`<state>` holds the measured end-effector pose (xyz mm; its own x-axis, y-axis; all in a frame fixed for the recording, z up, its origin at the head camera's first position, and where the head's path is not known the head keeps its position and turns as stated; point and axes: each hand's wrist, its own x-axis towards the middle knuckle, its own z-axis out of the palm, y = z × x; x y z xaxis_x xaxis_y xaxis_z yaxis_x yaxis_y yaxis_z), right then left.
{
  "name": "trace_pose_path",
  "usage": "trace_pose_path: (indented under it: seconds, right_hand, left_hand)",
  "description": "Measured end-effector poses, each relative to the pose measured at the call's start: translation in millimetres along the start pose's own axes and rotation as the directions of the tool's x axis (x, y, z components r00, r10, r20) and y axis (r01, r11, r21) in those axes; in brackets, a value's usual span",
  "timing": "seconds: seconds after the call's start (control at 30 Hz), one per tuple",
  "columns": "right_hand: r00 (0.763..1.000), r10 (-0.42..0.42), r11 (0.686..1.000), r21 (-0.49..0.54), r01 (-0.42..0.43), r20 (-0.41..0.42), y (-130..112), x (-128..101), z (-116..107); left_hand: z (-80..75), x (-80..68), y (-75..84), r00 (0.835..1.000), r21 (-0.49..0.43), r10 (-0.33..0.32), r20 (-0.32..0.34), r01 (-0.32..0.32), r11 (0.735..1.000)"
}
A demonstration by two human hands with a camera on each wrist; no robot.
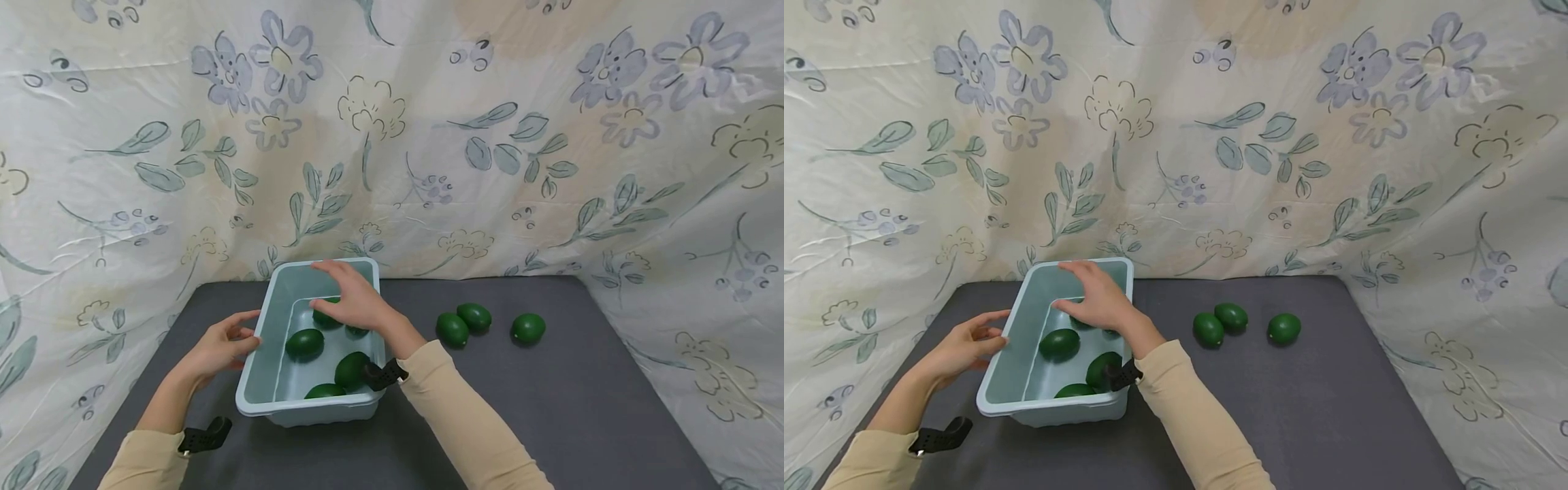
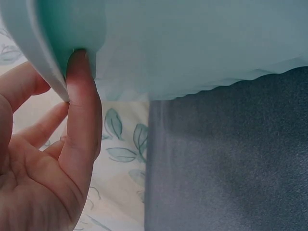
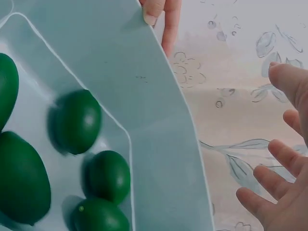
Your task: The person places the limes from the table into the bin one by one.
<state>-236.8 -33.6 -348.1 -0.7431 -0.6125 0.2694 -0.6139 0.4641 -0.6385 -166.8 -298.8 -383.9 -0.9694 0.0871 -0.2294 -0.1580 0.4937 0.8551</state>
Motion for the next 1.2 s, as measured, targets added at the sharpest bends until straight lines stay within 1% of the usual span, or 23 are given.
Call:
trace_pose_path:
  seconds: [0.13, 0.4, 0.53, 0.63, 0.77, 0.93, 1.1, 1.2]
  right_hand:
    - [0.999, -0.024, 0.999, 0.020, 0.025, -0.035, 1.8, -4.8, -7.1]
    - [0.989, -0.059, 0.998, 0.004, 0.060, -0.139, 9.5, -21.3, -19.5]
    - [0.977, -0.081, 0.996, 0.008, 0.085, -0.198, 18.9, -31.1, -23.9]
    - [0.964, -0.103, 0.995, -0.016, 0.102, -0.245, 28.1, -39.5, -26.8]
    - [0.948, -0.100, 0.995, -0.043, 0.092, -0.303, 42.9, -54.2, -30.1]
    - [0.929, -0.082, 0.996, -0.050, 0.069, -0.362, 65.1, -73.7, -34.2]
    - [0.915, -0.041, 0.998, -0.052, 0.022, -0.401, 84.8, -91.1, -39.8]
    - [0.907, -0.009, 0.999, -0.034, -0.006, -0.422, 95.0, -101.1, -42.7]
  left_hand:
    - [0.3, 0.2, -0.1, 1.000, 0.011, -0.005, -0.003, 0.005, 1.000]
    - [0.1, 1.1, -1.3, 1.000, 0.026, -0.017, -0.007, 0.017, 1.000]
    - [-0.3, 1.5, -2.1, 1.000, 0.023, -0.019, -0.005, 0.019, 1.000]
    - [-0.1, 1.7, -2.2, 1.000, 0.024, -0.021, -0.006, 0.021, 1.000]
    - [0.5, 1.8, -1.5, 1.000, 0.024, -0.013, -0.004, 0.013, 1.000]
    - [1.2, 1.5, -0.4, 1.000, 0.018, -0.013, -0.009, 0.013, 1.000]
    - [1.2, 1.3, -0.4, 1.000, 0.027, -0.022, -0.017, 0.023, 0.999]
    - [1.2, 1.5, -0.7, 1.000, 0.027, -0.020, -0.019, 0.021, 0.999]
